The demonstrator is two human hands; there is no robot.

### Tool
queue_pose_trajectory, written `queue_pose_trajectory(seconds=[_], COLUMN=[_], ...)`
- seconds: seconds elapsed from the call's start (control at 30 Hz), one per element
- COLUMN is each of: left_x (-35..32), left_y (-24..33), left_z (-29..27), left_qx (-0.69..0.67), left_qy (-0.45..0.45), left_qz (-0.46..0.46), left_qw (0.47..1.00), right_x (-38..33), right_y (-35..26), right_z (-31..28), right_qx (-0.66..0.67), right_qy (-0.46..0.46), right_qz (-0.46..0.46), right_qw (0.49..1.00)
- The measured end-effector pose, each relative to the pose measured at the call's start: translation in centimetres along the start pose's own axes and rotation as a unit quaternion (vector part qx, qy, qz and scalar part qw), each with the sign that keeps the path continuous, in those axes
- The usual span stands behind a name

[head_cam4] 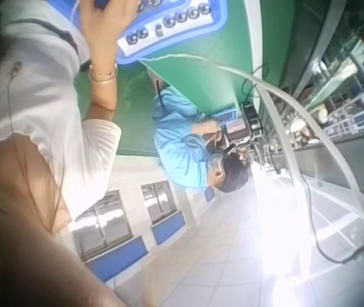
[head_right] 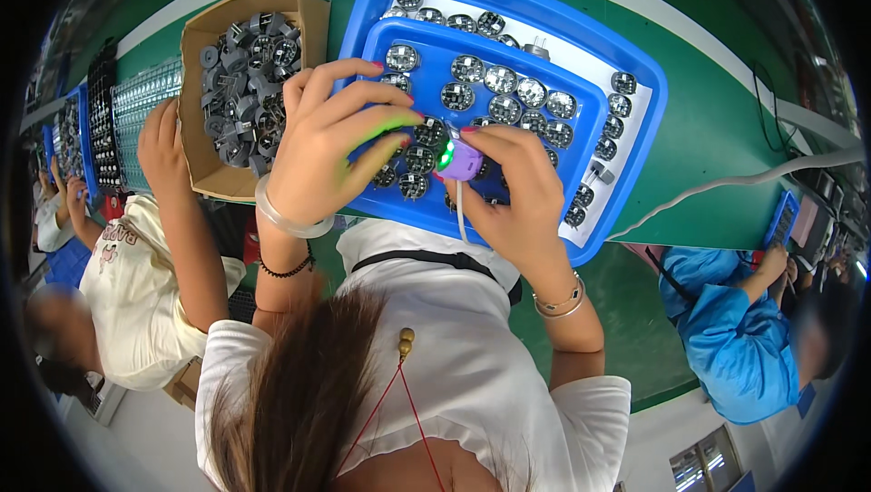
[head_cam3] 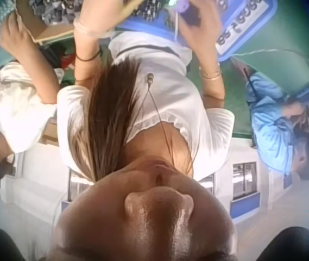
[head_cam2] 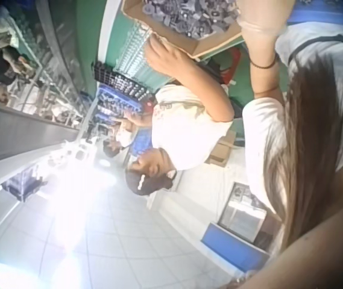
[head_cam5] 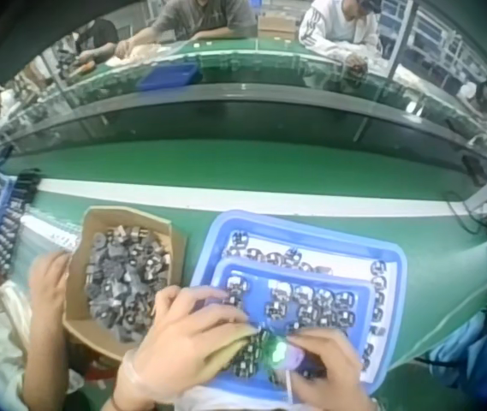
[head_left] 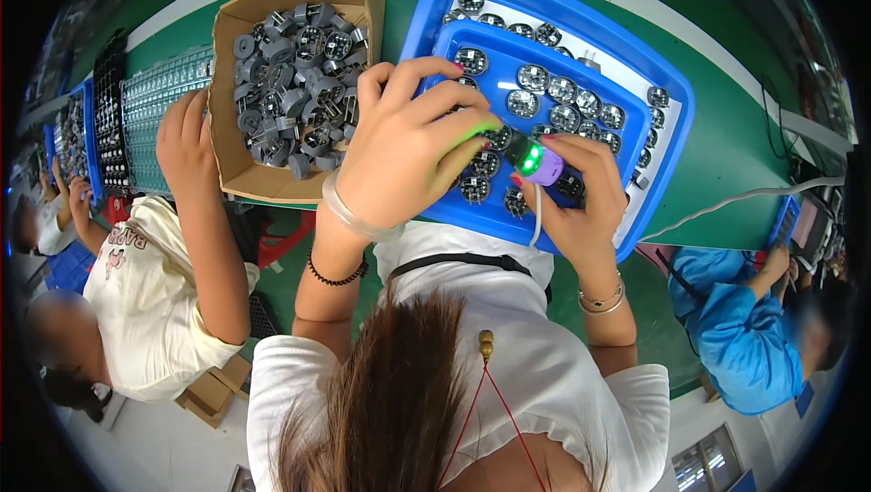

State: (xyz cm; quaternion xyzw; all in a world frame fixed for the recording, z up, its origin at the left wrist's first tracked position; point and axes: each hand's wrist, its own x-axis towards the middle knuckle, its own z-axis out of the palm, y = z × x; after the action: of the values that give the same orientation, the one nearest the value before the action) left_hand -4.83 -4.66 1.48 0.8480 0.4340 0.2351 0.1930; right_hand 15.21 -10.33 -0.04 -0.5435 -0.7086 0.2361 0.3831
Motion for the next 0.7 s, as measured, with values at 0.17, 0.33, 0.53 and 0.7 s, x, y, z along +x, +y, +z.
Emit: queue_pose_trajectory(seconds=[0.17, 0.33, 0.53, 0.7], left_x=[-0.3, -0.1, 0.1, -0.7], left_y=[-0.2, 0.1, 0.3, 0.3], left_z=[1.2, 1.9, 2.4, 0.8], left_qx=[0.008, 0.049, 0.037, 0.018], left_qy=[0.002, 0.021, 0.019, 0.022], left_qz=[0.045, 0.051, 0.046, 0.005], left_qw=[0.999, 0.997, 0.998, 1.000], right_x=[-0.9, -2.3, -1.7, -0.9], right_y=[0.7, 0.9, -0.2, -0.5], right_z=[-0.6, -1.5, -0.7, -0.3], right_qx=[0.041, 0.148, 0.042, 0.040], right_qy=[0.016, 0.209, -0.016, -0.044], right_qz=[0.026, 0.077, -0.066, -0.046], right_qw=[0.999, 0.964, 0.997, 0.997])
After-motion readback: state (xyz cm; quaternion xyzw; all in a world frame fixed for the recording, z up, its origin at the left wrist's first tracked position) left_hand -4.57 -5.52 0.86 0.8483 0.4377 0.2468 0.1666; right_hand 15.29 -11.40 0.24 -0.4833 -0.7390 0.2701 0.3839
